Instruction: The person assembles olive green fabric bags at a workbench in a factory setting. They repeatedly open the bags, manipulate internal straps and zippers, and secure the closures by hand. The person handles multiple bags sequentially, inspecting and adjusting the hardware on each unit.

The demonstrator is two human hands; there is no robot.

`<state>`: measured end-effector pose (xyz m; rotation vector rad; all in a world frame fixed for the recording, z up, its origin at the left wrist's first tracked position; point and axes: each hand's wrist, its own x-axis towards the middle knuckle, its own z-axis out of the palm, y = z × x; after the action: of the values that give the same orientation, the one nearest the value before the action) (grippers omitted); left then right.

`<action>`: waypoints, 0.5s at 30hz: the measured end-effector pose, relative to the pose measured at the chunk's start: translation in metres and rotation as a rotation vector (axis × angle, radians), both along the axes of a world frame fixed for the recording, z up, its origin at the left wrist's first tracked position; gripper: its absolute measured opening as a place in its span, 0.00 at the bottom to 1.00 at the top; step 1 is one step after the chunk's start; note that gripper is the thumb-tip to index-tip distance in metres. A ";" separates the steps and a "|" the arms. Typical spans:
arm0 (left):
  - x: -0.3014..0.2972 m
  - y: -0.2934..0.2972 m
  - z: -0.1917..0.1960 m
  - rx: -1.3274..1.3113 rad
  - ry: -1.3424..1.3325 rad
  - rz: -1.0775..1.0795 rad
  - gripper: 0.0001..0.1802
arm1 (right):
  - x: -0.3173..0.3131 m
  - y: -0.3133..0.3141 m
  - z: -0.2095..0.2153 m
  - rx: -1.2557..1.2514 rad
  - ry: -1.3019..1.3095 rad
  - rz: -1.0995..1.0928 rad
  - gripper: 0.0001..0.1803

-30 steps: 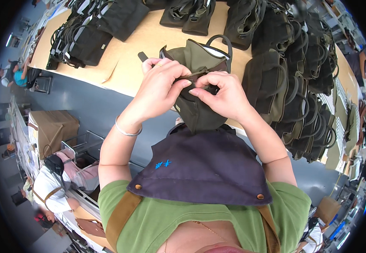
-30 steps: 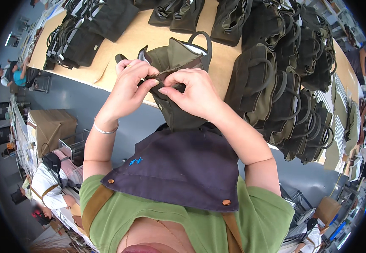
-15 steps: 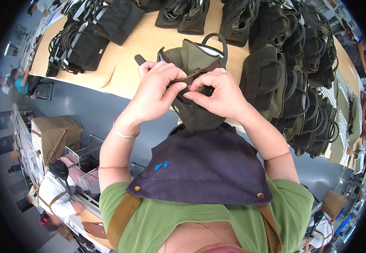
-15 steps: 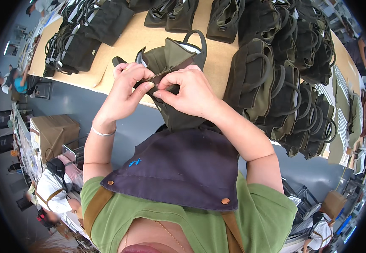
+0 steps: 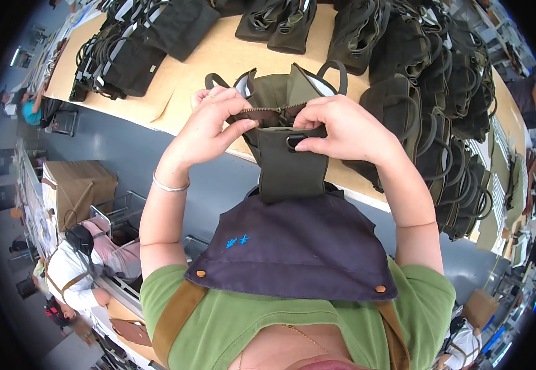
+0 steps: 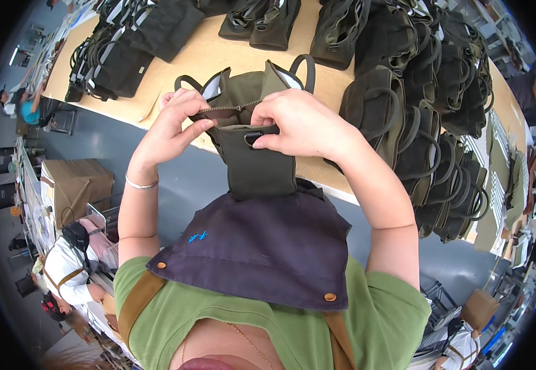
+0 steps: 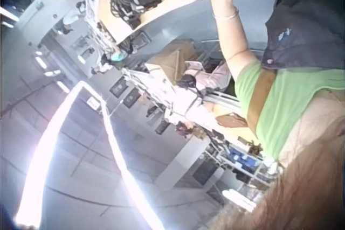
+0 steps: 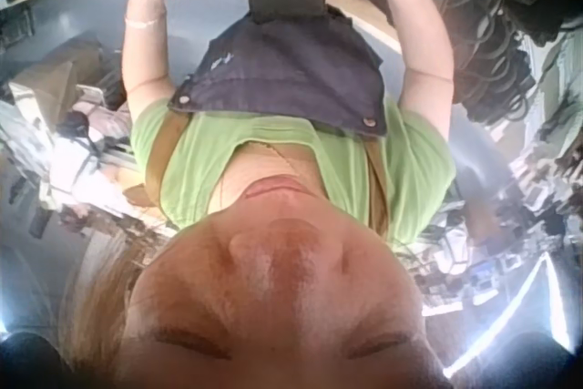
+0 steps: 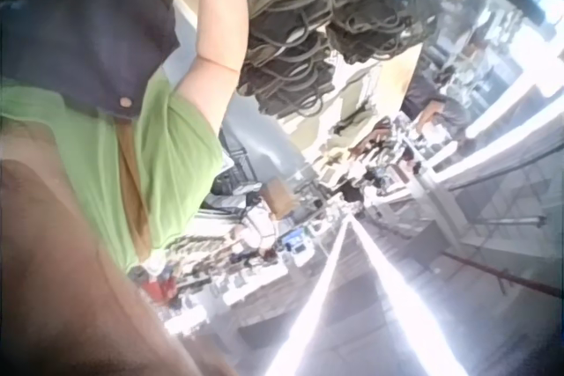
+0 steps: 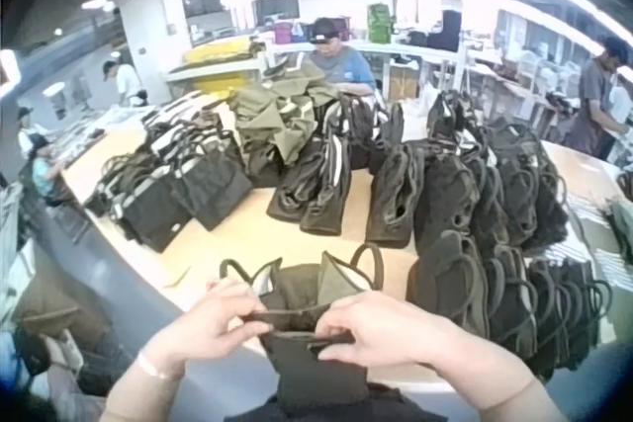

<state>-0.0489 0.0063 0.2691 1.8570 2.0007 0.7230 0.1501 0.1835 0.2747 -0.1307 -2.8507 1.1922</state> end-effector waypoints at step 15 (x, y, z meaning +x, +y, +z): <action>0.036 0.016 -0.006 0.161 0.101 -0.182 0.09 | -0.024 0.029 0.013 -0.049 -0.310 0.250 0.09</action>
<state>-0.0126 0.0227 0.2627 2.1754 1.8469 0.7715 0.1259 0.2121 0.2882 0.0464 -3.1833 1.3984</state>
